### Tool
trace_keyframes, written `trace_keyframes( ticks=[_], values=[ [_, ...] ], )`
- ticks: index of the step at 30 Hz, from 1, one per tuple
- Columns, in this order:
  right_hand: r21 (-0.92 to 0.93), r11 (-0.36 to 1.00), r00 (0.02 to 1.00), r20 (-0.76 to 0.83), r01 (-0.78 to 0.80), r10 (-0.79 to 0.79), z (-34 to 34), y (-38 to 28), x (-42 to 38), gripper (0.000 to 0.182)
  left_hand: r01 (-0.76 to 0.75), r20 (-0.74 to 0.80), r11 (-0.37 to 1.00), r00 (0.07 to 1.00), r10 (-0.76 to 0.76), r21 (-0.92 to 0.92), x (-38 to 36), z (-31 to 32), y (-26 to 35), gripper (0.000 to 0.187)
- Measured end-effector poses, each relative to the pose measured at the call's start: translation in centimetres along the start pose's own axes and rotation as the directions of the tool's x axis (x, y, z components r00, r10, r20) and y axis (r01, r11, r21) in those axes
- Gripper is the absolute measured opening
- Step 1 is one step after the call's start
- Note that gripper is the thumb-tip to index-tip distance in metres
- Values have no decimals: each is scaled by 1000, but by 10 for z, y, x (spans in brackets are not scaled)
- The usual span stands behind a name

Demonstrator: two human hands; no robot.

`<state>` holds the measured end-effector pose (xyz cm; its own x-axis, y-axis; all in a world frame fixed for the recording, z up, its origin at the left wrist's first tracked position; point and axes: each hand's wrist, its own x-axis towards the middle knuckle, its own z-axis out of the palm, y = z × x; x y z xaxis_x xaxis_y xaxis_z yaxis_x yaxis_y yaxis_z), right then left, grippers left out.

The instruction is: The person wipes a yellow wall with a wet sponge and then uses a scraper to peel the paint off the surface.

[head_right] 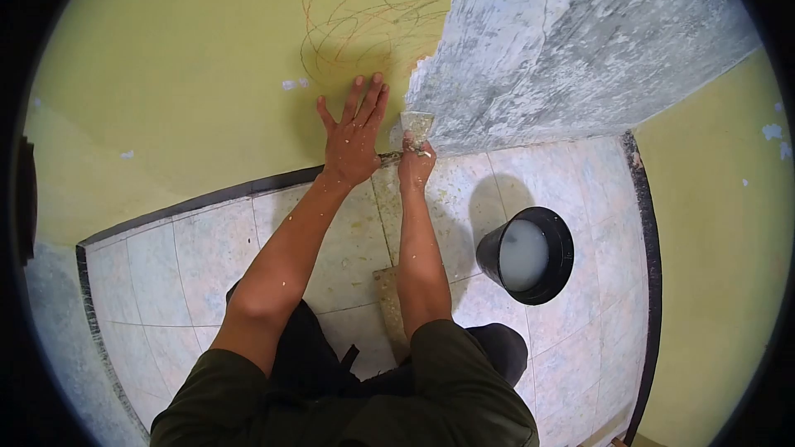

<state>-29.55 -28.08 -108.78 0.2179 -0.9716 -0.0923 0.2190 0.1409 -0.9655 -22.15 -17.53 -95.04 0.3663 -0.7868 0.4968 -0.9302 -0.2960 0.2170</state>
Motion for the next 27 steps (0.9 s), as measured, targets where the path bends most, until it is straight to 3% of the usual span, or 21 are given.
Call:
trace_keyframes(
  ticks=[3,6,8,9,11,12,13,16,18,22,24,25,27],
  values=[
    [-49,998,999,-8,44,-45,0,-11,0,23,11,18,999,1000,-10,-45,0,5,0,102],
    [-133,991,999,29,-35,39,4,-53,-3,19,6,-17,999,1000,-6,-33,0,12,1,103],
    [-100,976,977,115,191,-179,17,-79,2,21,10,-28,1000,1000,-10,-4,2,12,0,103],
    [-105,977,978,119,184,-172,26,-92,2,21,16,-5,999,1000,-16,46,3,9,1,102],
    [55,978,975,89,199,-203,37,-111,-2,28,9,38,995,999,-12,95,-5,9,3,102],
    [-66,939,940,82,338,-332,32,-81,14,27,-10,18,997,1000,9,73,-6,8,0,100],
    [-48,935,935,84,350,-346,30,-63,18,27,-25,-18,998,999,26,62,-1,4,-6,99],
    [-77,958,961,20,275,-275,15,-17,1,24,-7,0,1000,1000,7,26,-1,-3,-3,99],
    [-76,995,994,-86,59,-66,9,-8,-5,18,-3,-10,1000,1000,3,3,-1,-4,-2,99],
    [22,1000,1000,-17,7,-7,14,-31,-1,23,1,-39,1000,999,-1,-5,-1,1,0,100],
    [-274,932,972,71,236,-225,19,-86,-1,23,24,-4,1000,1000,-24,-12,1,-5,3,100],
    [-285,931,974,60,227,-219,15,-83,-4,23,38,30,999,999,-37,-16,0,-6,7,101],
    [-72,995,996,63,73,-69,22,-75,-5,22,10,-13,1000,1000,-10,5,-2,0,5,104]
  ],
)
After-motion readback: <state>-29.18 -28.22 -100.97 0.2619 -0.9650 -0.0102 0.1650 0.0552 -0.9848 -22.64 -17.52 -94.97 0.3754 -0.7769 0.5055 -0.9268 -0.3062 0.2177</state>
